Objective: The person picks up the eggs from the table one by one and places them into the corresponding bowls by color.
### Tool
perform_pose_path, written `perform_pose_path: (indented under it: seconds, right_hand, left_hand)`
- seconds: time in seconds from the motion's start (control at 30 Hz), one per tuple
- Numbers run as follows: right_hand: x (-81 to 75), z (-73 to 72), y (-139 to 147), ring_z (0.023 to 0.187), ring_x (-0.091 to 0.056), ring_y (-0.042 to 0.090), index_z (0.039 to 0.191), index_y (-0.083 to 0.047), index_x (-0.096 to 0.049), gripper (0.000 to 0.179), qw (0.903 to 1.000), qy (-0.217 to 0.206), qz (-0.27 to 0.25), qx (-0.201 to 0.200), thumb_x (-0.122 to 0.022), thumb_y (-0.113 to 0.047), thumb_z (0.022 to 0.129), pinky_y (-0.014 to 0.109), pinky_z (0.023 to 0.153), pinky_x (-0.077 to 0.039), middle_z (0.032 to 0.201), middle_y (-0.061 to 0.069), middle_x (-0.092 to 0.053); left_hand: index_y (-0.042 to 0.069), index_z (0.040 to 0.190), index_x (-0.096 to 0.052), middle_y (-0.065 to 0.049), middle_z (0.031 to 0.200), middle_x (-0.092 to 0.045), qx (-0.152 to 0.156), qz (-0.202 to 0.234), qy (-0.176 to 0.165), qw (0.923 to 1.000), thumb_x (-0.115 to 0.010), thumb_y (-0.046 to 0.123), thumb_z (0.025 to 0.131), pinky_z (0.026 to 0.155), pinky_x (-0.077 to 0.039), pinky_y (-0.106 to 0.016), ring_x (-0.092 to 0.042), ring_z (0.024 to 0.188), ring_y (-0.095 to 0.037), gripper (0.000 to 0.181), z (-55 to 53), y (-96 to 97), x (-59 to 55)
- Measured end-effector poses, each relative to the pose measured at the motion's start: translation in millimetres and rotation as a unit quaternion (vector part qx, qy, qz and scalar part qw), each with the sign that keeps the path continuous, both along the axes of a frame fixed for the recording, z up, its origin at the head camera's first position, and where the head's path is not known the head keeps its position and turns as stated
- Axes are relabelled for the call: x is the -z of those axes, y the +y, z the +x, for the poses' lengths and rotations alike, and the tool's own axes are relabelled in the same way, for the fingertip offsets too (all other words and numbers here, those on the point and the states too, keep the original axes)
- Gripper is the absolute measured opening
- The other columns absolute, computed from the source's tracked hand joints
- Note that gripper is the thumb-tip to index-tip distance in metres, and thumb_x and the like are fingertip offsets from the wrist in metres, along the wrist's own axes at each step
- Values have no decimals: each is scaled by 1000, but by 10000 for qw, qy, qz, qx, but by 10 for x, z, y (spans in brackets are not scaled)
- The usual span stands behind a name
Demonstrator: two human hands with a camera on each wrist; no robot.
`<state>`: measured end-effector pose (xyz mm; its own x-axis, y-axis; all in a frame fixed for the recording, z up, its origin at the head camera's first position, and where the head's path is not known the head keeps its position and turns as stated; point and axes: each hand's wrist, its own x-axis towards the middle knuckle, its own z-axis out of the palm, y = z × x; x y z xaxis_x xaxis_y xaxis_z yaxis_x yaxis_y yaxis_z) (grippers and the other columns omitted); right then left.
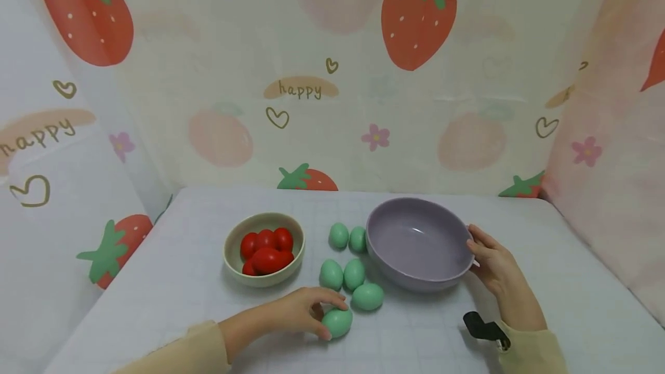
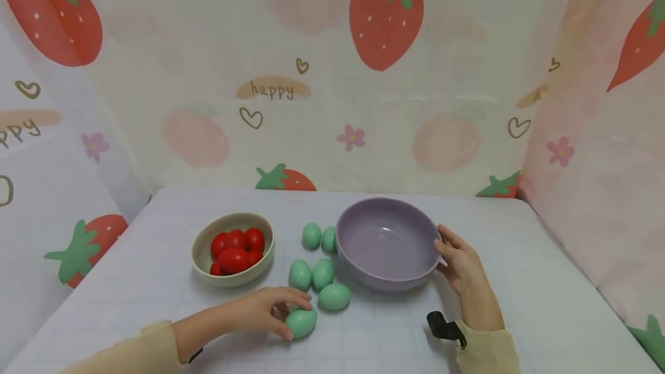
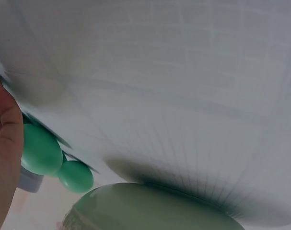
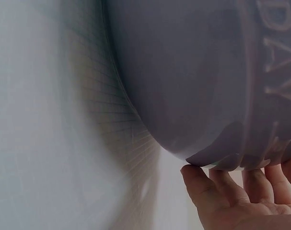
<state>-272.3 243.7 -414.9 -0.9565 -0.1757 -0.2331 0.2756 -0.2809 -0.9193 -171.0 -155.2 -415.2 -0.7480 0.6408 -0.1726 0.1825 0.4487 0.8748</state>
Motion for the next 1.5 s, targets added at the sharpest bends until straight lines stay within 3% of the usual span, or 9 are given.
perform_pose_path:
  seconds: [0.17, 0.33, 0.47, 0.6, 0.77, 1.03, 1.17, 1.3, 1.5]
  right_hand:
    - [39, 27, 36, 131, -37, -5, 88, -46, -67, 46, 9999, -2, 100, -92, -48, -8, 105, 41, 121, -16, 166, -4, 2]
    - [23, 32, 30, 149, -17, 1, 86, -44, -69, 49, 10000, 9, 0, -19, -46, -5, 105, 44, 125, -10, 166, -5, 2]
    - [-19, 11, 20, 151, -12, 5, 86, -43, -70, 50, 10000, 60, -34, 4, -46, -3, 105, 47, 126, -7, 167, -2, 5]
    - [-43, 6, 14, 147, -19, 3, 84, -43, -69, 52, 10000, 56, 11, 10, -45, -3, 105, 46, 126, -8, 167, -1, 5]
    - [-59, -4, 1, 148, -19, 4, 85, -43, -69, 50, 10000, -12, 6, 35, -45, -4, 105, 46, 126, -9, 167, -3, 4]
    - [-30, 15, 8, 132, -38, -2, 86, -44, -70, 50, 9999, -95, 63, 92, -47, -4, 105, 44, 125, -12, 166, -4, -1]
    - [-36, 30, 12, 142, -29, 0, 86, -43, -70, 49, 9999, -66, 90, 33, -47, -4, 105, 45, 125, -11, 167, -3, 0]
    - [-52, 32, 7, 151, -17, 7, 85, -43, -70, 49, 9999, -77, 85, 29, -47, -4, 105, 46, 126, -9, 167, -3, 2]
    - [-69, 28, 1, 154, -6, 14, 84, -41, -70, 52, 10000, -42, 57, 16, -44, -1, 105, 48, 125, -8, 168, -1, 4]
  left_hand:
    - [4, 129, -65, -13, 136, -62, 304, 40, 64, 9995, -79, 3, 85, 82, -49, -19, -55, 87, 0, 47, 16, 39, 32]
    - [4, 133, -64, -13, 139, -57, 624, 124, 63, 9980, -75, 5, 88, 87, -47, -18, -49, 99, 3, 46, 17, 73, 37]
    - [3, 131, -65, -17, 143, -54, 579, 156, 34, 9982, -75, 4, 88, 87, -46, -18, -48, 105, 4, 44, 6, 84, 32]
    - [3, 129, -65, -15, 139, -59, 337, 315, -38, 9989, -76, 3, 87, 78, -46, -17, -52, 93, 1, 44, 25, 89, 48]
    - [4, 127, -67, -6, 126, -66, -178, 360, -181, 9990, -79, 2, 83, 62, -44, -17, -51, 72, -6, 46, 56, 95, 35]
    - [8, 126, -69, -2, 113, -69, -723, 368, -277, 9963, -82, 2, 80, 60, -47, -18, -55, 67, -9, 48, 72, 149, -27]
    - [9, 128, -69, 1, 99, -70, -847, 396, -127, 9955, -83, 4, 80, 63, -47, -18, -56, 67, -9, 50, 60, 186, -82]
    - [5, 128, -67, -3, 97, -69, -920, 531, 204, 9941, -82, 5, 81, 66, -47, -18, -55, 68, -8, 50, 25, 220, -175]
    - [3, 132, -64, -12, 123, -66, -1144, 618, 621, 9896, -82, 8, 83, 71, -51, -19, -60, 73, -7, 53, -77, 261, -316]
